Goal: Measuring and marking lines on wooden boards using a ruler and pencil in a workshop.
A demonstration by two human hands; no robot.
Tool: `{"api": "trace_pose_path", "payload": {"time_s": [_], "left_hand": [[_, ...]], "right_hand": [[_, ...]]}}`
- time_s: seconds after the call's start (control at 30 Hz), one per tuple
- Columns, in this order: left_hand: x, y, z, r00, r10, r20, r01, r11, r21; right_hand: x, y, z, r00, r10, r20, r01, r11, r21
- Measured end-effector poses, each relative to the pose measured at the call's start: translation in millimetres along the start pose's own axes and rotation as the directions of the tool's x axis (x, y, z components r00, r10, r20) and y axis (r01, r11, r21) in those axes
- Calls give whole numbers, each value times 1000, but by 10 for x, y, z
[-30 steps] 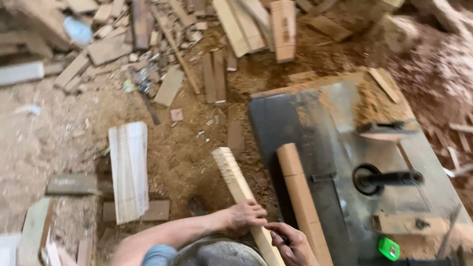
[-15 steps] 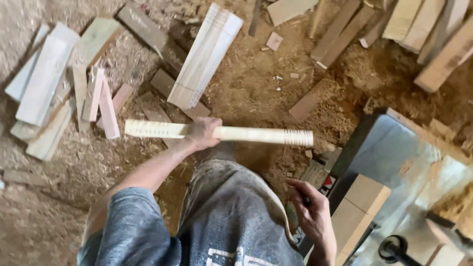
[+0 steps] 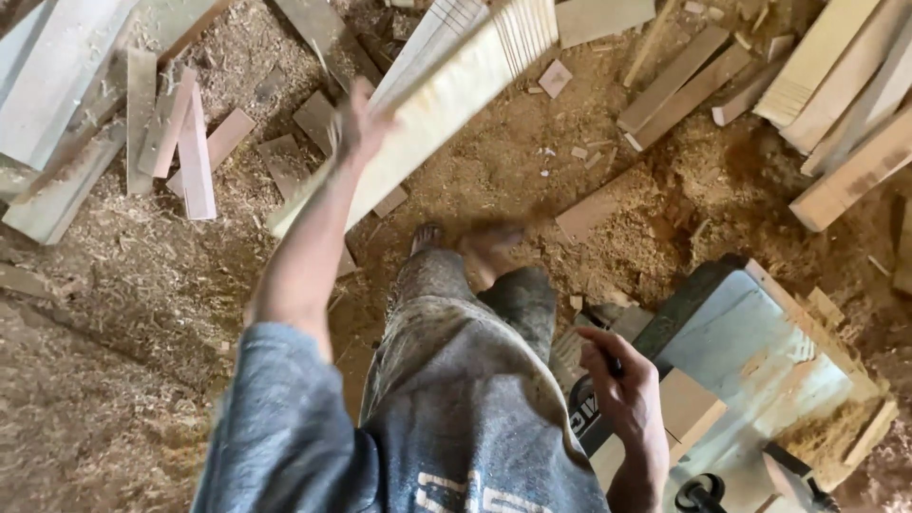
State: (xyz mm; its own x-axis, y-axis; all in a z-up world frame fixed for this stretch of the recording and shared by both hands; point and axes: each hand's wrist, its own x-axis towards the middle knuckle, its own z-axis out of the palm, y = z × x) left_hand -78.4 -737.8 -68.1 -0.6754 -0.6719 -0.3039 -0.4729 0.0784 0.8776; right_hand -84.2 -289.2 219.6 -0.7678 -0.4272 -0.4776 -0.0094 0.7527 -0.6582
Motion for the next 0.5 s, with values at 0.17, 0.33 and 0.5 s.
{"api": "trace_pose_path", "payload": {"time_s": [0.17,0.33,0.5], "left_hand": [[486,-68,380,953,-233,-193,269,946,184],[-254,-121,926,940,-335,62,274,852,446],[-1019,-982,1347,744,-627,231,308,628,715]], "right_hand": [[300,97,-104,989,141,45,-141,990,-4],[706,180,-414,985,158,75,-163,984,73],[1236,142,-955,944,309,112,-318,946,71]]}}
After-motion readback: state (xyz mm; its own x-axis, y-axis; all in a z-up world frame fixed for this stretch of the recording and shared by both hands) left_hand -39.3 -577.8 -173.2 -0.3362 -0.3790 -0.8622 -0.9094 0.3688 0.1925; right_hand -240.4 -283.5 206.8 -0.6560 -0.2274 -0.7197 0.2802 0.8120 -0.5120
